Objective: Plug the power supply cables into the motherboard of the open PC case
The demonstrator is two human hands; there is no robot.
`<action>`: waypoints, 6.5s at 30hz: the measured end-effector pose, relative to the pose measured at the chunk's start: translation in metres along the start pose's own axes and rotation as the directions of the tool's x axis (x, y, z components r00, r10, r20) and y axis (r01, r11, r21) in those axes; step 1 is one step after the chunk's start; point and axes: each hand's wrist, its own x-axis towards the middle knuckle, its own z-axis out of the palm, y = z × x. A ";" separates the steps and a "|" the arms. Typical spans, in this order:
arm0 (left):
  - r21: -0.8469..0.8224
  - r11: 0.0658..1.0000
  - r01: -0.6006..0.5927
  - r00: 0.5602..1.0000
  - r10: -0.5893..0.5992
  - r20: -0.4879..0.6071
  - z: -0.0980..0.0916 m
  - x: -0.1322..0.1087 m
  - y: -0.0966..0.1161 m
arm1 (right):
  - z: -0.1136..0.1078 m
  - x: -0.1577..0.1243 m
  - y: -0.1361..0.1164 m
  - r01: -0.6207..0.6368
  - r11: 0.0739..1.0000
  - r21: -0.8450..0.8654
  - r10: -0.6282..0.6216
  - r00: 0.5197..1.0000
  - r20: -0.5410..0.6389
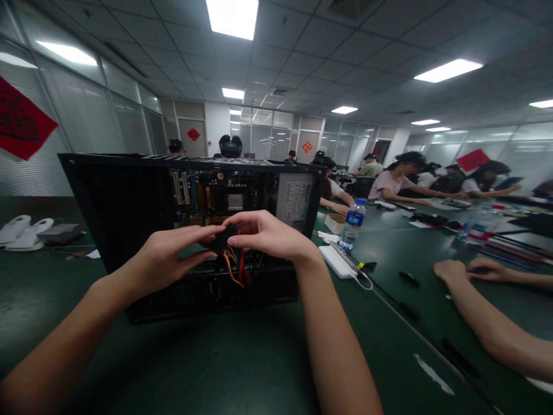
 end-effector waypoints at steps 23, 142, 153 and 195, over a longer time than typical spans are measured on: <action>0.038 0.994 0.099 0.979 -0.104 0.175 -0.010 -0.001 -0.006 | 0.022 0.009 0.002 0.010 0.999 0.033 -0.012 0.998 0.061; 0.284 0.709 0.646 0.666 -0.705 0.243 0.095 0.010 -0.043 | 0.019 0.058 0.127 -0.537 0.527 -0.658 0.144 0.820 -0.554; 0.462 0.683 0.566 0.629 -0.720 0.294 0.088 0.015 -0.028 | 0.021 0.058 0.121 -0.542 0.514 -0.665 0.169 0.824 -0.541; 0.393 0.684 0.614 0.634 -0.725 0.270 0.096 0.012 -0.028 | 0.028 0.056 0.112 -0.486 0.512 -0.708 0.038 0.836 -0.547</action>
